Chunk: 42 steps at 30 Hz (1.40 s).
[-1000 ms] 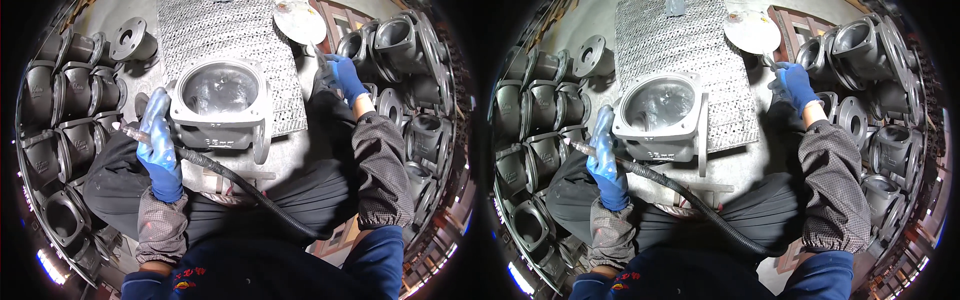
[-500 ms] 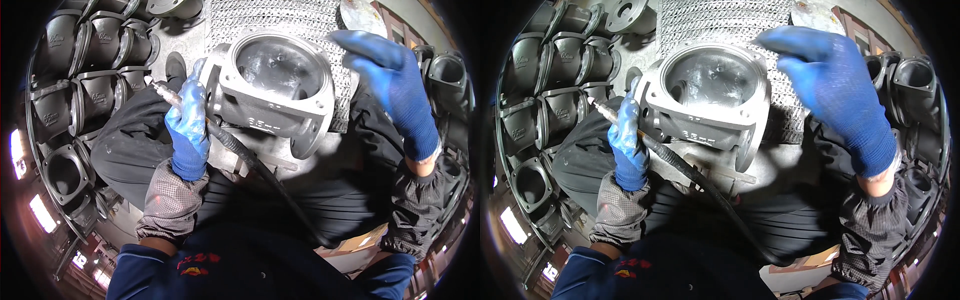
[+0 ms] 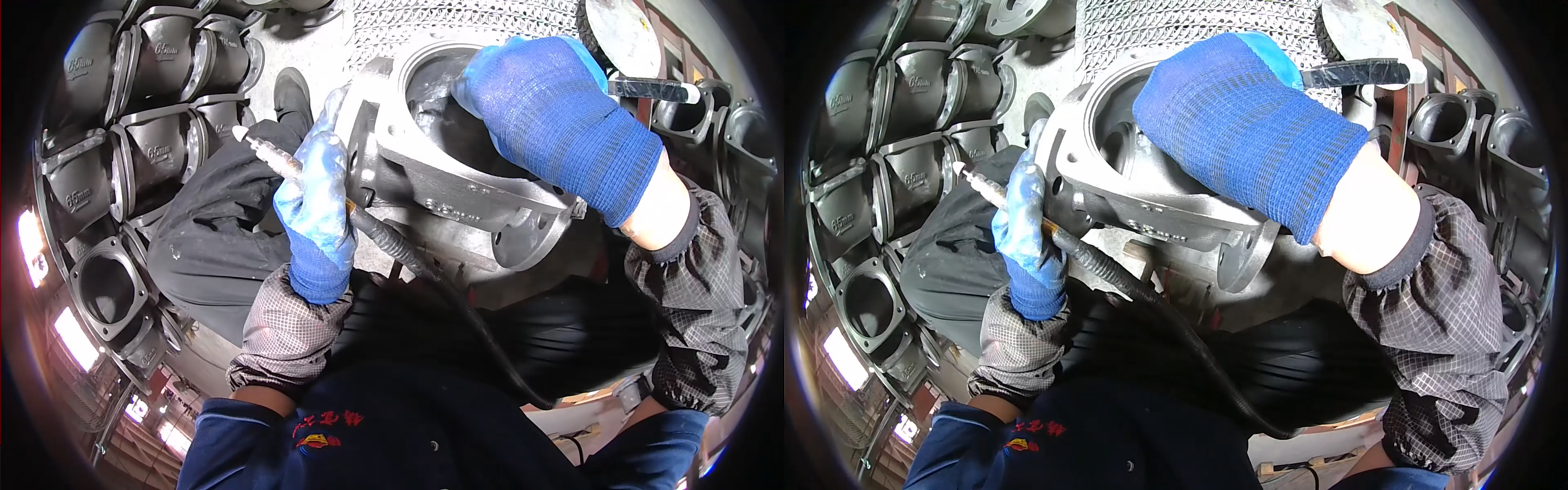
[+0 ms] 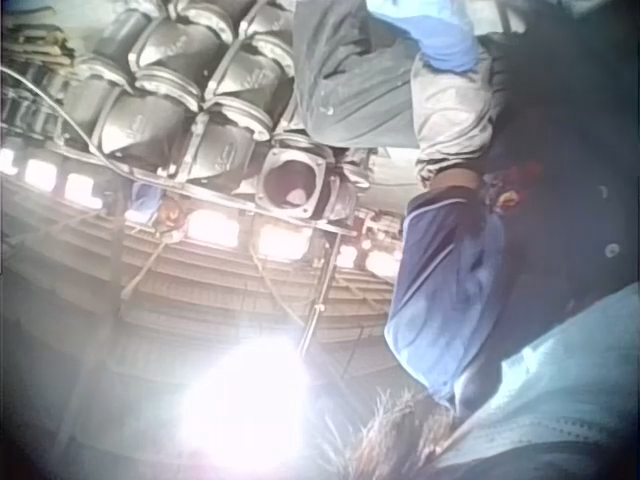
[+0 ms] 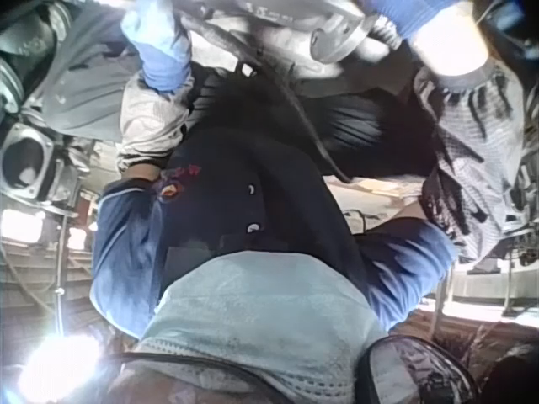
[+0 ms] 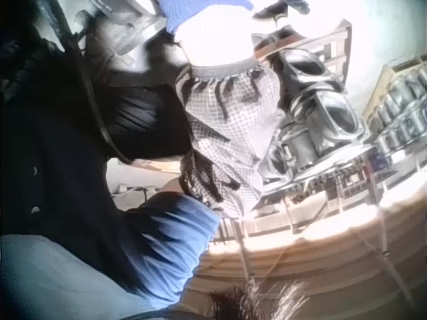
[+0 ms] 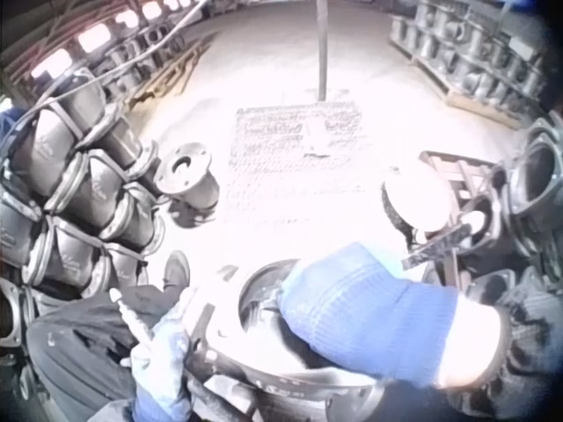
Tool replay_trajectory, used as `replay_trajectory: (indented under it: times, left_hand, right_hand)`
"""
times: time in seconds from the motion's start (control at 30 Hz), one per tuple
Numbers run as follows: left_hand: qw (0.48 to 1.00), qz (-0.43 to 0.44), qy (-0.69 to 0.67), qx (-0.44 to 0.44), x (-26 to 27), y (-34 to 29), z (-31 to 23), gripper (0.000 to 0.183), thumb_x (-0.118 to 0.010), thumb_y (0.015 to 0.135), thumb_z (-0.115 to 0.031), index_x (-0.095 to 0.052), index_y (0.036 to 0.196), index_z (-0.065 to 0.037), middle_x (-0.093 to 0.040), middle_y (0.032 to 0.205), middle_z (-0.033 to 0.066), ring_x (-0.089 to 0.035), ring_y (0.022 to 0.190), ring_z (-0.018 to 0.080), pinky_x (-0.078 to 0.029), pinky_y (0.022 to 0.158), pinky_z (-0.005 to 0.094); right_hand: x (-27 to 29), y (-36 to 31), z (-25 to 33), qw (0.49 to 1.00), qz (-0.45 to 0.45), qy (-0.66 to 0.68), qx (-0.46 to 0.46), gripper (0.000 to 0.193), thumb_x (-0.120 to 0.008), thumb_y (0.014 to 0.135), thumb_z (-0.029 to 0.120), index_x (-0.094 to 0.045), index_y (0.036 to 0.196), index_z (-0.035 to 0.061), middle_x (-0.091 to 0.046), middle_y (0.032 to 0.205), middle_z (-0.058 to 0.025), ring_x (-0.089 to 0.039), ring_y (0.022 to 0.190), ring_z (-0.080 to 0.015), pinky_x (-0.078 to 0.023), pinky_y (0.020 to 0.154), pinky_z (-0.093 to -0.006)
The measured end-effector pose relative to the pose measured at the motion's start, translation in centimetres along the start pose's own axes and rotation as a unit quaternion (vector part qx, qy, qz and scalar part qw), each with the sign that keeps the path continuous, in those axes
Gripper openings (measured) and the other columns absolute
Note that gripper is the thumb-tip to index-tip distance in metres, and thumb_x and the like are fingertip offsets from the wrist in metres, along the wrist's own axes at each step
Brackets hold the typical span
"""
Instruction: The person cleans and deburrs metal valve components using a pneumatic handheld grinder.
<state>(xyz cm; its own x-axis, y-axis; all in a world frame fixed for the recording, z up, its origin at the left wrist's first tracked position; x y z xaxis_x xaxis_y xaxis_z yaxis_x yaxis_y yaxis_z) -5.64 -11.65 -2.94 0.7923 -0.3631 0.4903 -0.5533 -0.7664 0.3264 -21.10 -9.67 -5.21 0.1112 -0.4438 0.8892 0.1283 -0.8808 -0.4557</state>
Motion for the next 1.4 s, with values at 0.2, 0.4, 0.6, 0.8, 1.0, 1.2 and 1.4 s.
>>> replay_trajectory:
  times: [0.2,0.4,0.6,0.8,1.0,1.2,1.4]
  left_hand:
    - [0.948,-0.016,-0.215,0.233,-0.4,-1.4,4.4,0.025,-0.039,0.095,-0.003,-0.044,0.116,0.01,-0.049,0.122,0.031,-0.058,0.105,0.0341,-0.052,0.087,0.0394]
    - [0.981,0.033,-0.047,0.186,0.8,-1.5,3.1,0.025,-0.039,0.094,-0.001,-0.048,0.115,0.011,-0.052,0.121,0.028,-0.061,0.103,0.029,-0.053,0.083,0.0346]
    - [0.984,0.052,0.146,-0.09,-0.2,-0.8,-1.2,0.031,-0.053,0.085,0.002,-0.049,0.114,0.012,-0.056,0.114,0.0284,-0.063,0.097,0.031,-0.054,0.081,0.034]
    - [0.965,0.037,0.182,-0.184,-0.3,-0.8,-2.3,0.036,-0.058,0.082,0.001,-0.049,0.116,0.01,-0.058,0.111,0.0276,-0.064,0.095,0.0309,-0.054,0.08,0.0339]
    - [0.973,-0.019,0.194,-0.123,1.4,-0.5,-2.0,0.032,-0.055,0.083,0.004,-0.049,0.114,0.011,-0.059,0.109,0.0277,-0.064,0.094,0.0314,-0.056,0.077,0.034]
    - [0.99,-0.041,0.073,-0.114,0.1,0.3,-2.3,0.027,-0.052,0.084,0.004,-0.049,0.11,0.013,-0.059,0.107,0.029,-0.064,0.093,0.0336,-0.056,0.077,0.0351]
    - [0.992,-0.004,0.097,-0.085,0.2,0.0,-1.5,0.027,-0.051,0.085,0.004,-0.049,0.111,0.013,-0.059,0.106,0.0299,-0.065,0.091,0.0341,-0.055,0.077,0.0358]
  right_hand:
    - [1.6,-1.0,1.4,0.996,-0.066,-0.051,0.038,0.014,-0.068,0.074,0.009,-0.068,0.088,0.0066,-0.065,0.079,-0.011,-0.067,0.075,-0.0207,-0.055,0.06,-0.032]
    - [1.6,0.1,2.5,0.995,-0.022,-0.044,0.084,0.018,-0.066,0.075,0.008,-0.066,0.093,0.0048,-0.065,0.077,-0.012,-0.067,0.073,-0.0218,-0.055,0.059,-0.0325]
    - [1.6,-1.7,-0.5,0.998,-0.012,0.054,-0.007,0.021,-0.058,0.078,0.003,-0.066,0.097,0.0064,-0.064,0.075,-0.0138,-0.066,0.068,-0.0231,-0.056,0.063,-0.0372]
    - [2.3,-2.2,-0.5,0.993,0.039,0.105,-0.03,0.013,-0.058,0.077,0.002,-0.067,0.086,0.0025,-0.064,0.076,-0.0158,-0.066,0.074,-0.0241,-0.055,0.067,-0.0351]
    - [1.5,0.6,1.8,0.992,-0.022,0.119,0.036,0.009,-0.059,0.079,0.003,-0.067,0.082,0.0014,-0.065,0.081,-0.0167,-0.066,0.078,-0.0267,-0.055,0.07,-0.0357]
    - [1.9,-1.3,-0.7,0.996,-0.009,0.082,-0.027,0.012,-0.057,0.081,0.007,-0.068,0.085,0.0029,-0.066,0.08,-0.0153,-0.067,0.074,-0.0263,-0.056,0.066,-0.0369]
    - [4.2,-2.4,-0.1,0.989,-0.092,0.111,0.021,0.011,-0.058,0.08,0.007,-0.068,0.083,0.0035,-0.065,0.075,-0.0159,-0.067,0.073,-0.0261,-0.056,0.065,-0.0366]
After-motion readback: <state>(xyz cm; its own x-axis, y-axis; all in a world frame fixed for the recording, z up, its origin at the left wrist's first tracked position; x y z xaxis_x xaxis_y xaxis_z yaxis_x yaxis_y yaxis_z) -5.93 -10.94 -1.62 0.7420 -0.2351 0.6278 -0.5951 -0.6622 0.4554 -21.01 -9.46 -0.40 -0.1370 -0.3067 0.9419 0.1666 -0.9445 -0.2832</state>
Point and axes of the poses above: each hand's wrist, its own y-axis towards the middle knuckle, its own x-axis out of the back of the hand, z = x × y, the point moved 10 cm from there along y, towards the middle knuckle
